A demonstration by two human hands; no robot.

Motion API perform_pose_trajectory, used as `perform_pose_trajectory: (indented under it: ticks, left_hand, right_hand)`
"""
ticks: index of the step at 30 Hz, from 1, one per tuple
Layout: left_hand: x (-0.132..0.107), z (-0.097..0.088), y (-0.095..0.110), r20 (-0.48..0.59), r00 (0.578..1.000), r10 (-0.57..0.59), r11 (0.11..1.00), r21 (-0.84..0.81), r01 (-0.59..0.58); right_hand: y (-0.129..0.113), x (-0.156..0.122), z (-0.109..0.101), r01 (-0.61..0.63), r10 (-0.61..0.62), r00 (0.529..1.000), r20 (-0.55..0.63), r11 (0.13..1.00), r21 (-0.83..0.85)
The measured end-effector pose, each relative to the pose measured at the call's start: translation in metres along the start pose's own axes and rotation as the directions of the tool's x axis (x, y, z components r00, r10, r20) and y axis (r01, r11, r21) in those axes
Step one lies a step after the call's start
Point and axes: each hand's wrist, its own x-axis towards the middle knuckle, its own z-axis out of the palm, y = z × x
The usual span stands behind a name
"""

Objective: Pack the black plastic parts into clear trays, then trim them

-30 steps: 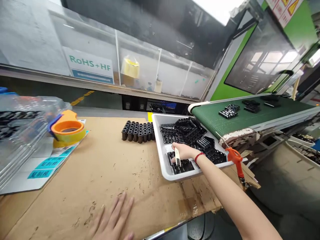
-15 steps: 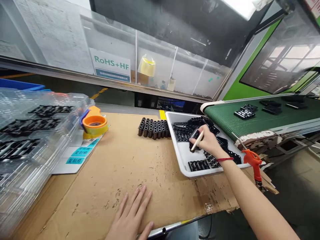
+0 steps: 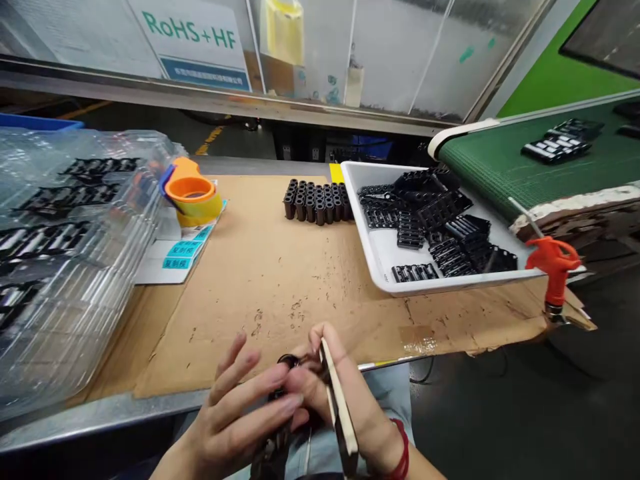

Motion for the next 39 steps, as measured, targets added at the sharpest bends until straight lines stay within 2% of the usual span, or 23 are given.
perform_pose_trajectory:
  ticks: [2,3,5,7,9,11,13,16,19,25,31,33,34,36,38,39]
  left_hand:
    - [0.009,-0.007,0.009,-0.109,0.983,0.148,0.986,-0.055,-0.155]
    - [0.014,-0.008,0.014,-0.151,0.98,0.131,0.981,-0.121,-0.149]
    - [0.022,-0.006,0.023,-0.137,0.986,-0.095,0.949,-0.311,0.048]
    - [0.024,-0.002,0.032,-0.014,0.952,-0.305,0.854,-0.446,0.267]
    - [0.024,0.003,0.039,0.138,0.908,-0.397,0.762,-0.502,0.409]
    - [0.025,0.005,0.044,0.243,0.878,-0.413,0.718,-0.505,0.478]
    - [0.026,0.005,0.046,0.285,0.869,-0.404,0.729,-0.473,0.494]
    - [0.03,0.004,0.047,0.274,0.882,-0.384,0.765,-0.441,0.469]
    - [0.031,0.003,0.047,0.277,0.88,-0.385,0.784,-0.405,0.471]
    - [0.028,0.003,0.049,0.284,0.885,-0.369,0.844,-0.296,0.447]
    - [0.031,0.003,0.052,0.336,0.859,-0.387,0.786,-0.367,0.498]
    - [0.03,0.002,0.052,0.332,0.847,-0.416,0.702,-0.475,0.531]
    - [0.029,0.001,0.053,0.327,0.833,-0.446,0.623,-0.555,0.552]
    - [0.026,-0.001,0.053,0.353,0.778,-0.521,0.367,-0.73,0.576]
    - [0.025,-0.003,0.052,0.41,0.718,-0.563,0.067,-0.843,0.534]
    - [0.025,-0.003,0.052,0.433,0.701,-0.567,-0.054,-0.868,0.493]
  right_hand:
    - [0.004,0.004,-0.005,0.012,-0.023,0.995,-0.097,0.993,-0.113]
    - [0.003,0.005,-0.008,0.035,-0.061,0.985,-0.158,0.986,-0.166]
    - [-0.003,0.001,-0.015,0.105,-0.169,0.95,-0.261,0.965,-0.242]
    - [-0.01,-0.005,-0.02,0.168,-0.273,0.913,-0.303,0.929,-0.331]
    - [-0.015,-0.011,-0.021,0.201,-0.325,0.906,-0.271,0.894,-0.4]
    - [-0.018,-0.015,-0.019,0.206,-0.307,0.924,-0.226,0.902,-0.38]
    - [-0.018,-0.016,-0.016,0.211,-0.275,0.941,-0.199,0.934,-0.289]
    - [-0.018,-0.015,-0.014,0.202,-0.232,0.958,-0.167,0.963,-0.18]
    - [-0.018,-0.013,-0.014,0.171,-0.193,0.97,-0.15,0.974,-0.145]
    - [-0.013,-0.012,-0.014,0.19,-0.204,0.963,-0.176,0.978,-0.091]
    - [-0.019,-0.011,-0.011,0.127,-0.151,0.97,-0.19,0.983,-0.132]
    - [-0.019,-0.011,-0.012,0.161,-0.188,0.96,-0.209,0.977,-0.137]
    - [-0.019,-0.011,-0.014,0.183,-0.212,0.951,-0.227,0.972,-0.145]
    - [-0.018,-0.012,-0.017,0.206,-0.244,0.933,-0.264,0.964,-0.166]
    - [-0.015,-0.013,-0.021,0.203,-0.241,0.933,-0.269,0.966,-0.159]
    - [-0.014,-0.014,-0.022,0.2,-0.231,0.939,-0.256,0.97,-0.139]
